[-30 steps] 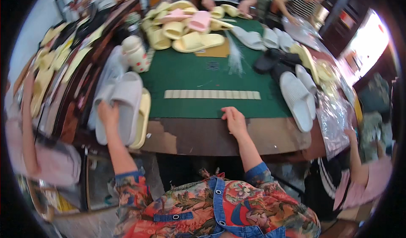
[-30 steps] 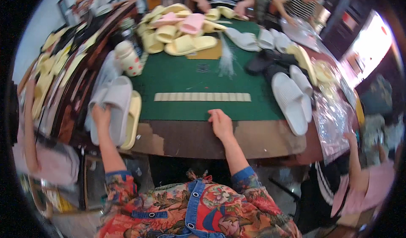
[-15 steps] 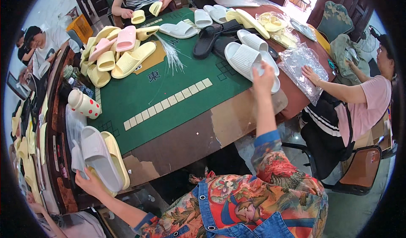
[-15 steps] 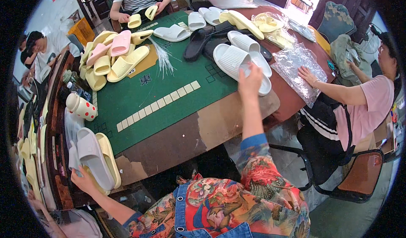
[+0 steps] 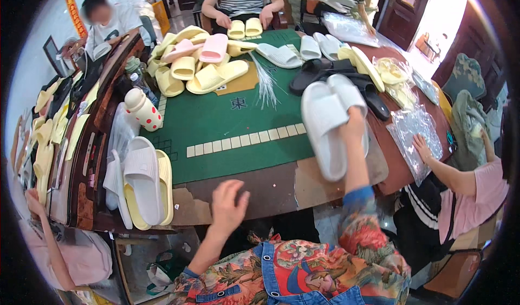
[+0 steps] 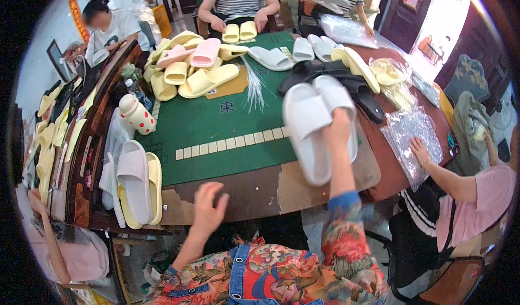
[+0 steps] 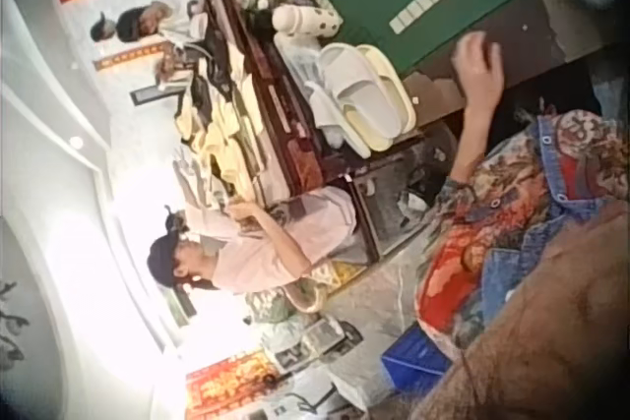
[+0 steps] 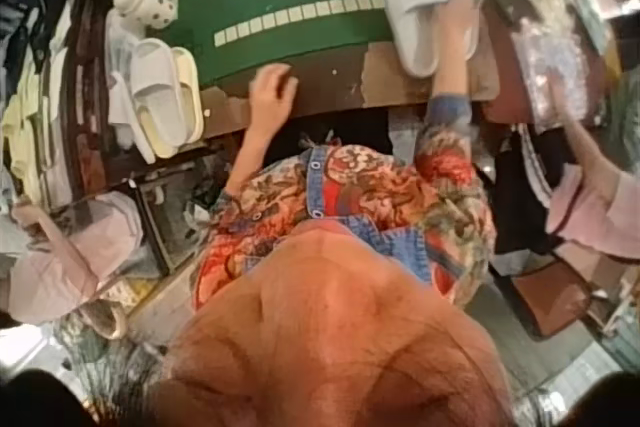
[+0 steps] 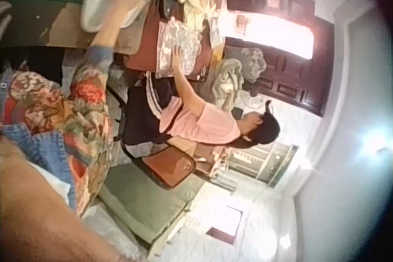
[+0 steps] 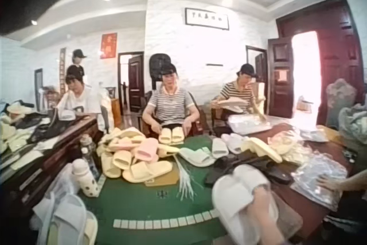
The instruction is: The person attaches pairs of slippers together by threading plastic ties through them by hand.
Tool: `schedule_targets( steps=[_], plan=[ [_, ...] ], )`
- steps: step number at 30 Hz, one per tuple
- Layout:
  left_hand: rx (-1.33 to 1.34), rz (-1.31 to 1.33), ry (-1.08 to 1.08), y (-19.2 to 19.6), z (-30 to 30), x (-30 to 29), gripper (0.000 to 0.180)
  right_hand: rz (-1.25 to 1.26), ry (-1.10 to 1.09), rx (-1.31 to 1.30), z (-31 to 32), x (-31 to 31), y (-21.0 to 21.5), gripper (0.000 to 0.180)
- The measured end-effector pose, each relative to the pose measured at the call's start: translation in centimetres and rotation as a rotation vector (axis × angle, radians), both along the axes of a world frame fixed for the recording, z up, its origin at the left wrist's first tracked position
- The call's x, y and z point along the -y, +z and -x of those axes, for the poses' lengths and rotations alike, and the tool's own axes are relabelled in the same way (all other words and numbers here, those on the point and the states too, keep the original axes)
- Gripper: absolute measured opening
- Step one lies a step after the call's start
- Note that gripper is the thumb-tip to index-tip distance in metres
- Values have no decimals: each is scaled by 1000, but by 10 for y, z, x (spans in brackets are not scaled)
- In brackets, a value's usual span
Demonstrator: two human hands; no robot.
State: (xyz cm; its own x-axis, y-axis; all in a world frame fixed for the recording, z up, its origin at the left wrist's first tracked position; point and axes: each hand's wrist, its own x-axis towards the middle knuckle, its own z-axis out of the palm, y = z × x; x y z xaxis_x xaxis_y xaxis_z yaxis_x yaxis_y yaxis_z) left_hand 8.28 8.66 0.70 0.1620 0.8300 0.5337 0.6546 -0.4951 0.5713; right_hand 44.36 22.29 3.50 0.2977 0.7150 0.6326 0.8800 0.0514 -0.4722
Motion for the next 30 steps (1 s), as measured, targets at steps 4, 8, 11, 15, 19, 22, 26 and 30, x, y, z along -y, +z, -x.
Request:
schedule_targets(
  steps=[4, 8, 11, 15, 19, 22, 26, 30],
  plan=[
    [555, 252, -216, -5, -30, 13, 83, 182, 325, -112, 128, 84, -3, 33],
    [409, 159, 150, -8, -4, -2, 80, 474, 542, -209, 202, 117, -30, 41],
    [488, 291, 160, -18, 42, -21, 68, 471, 729, -303, 226, 115, -39, 46],
    [-75, 62, 445, -37, 81, -39, 34, 404, 813, -282, 244, 114, -44, 45],
    [120, 97, 260, -16, 59, -31, 31, 444, 837, -433, 233, 114, -35, 32],
    [-104, -142, 84, 16, 36, -34, 34, 377, 807, -486, 231, 115, -27, 22],
    [-170, 20, 9, 11, 16, -66, 29, 49, 849, -353, 232, 92, -24, 16],
    [-191, 206, -14, 9, 16, -79, 27, 189, 690, -605, 224, 79, -14, 15]
  ],
)
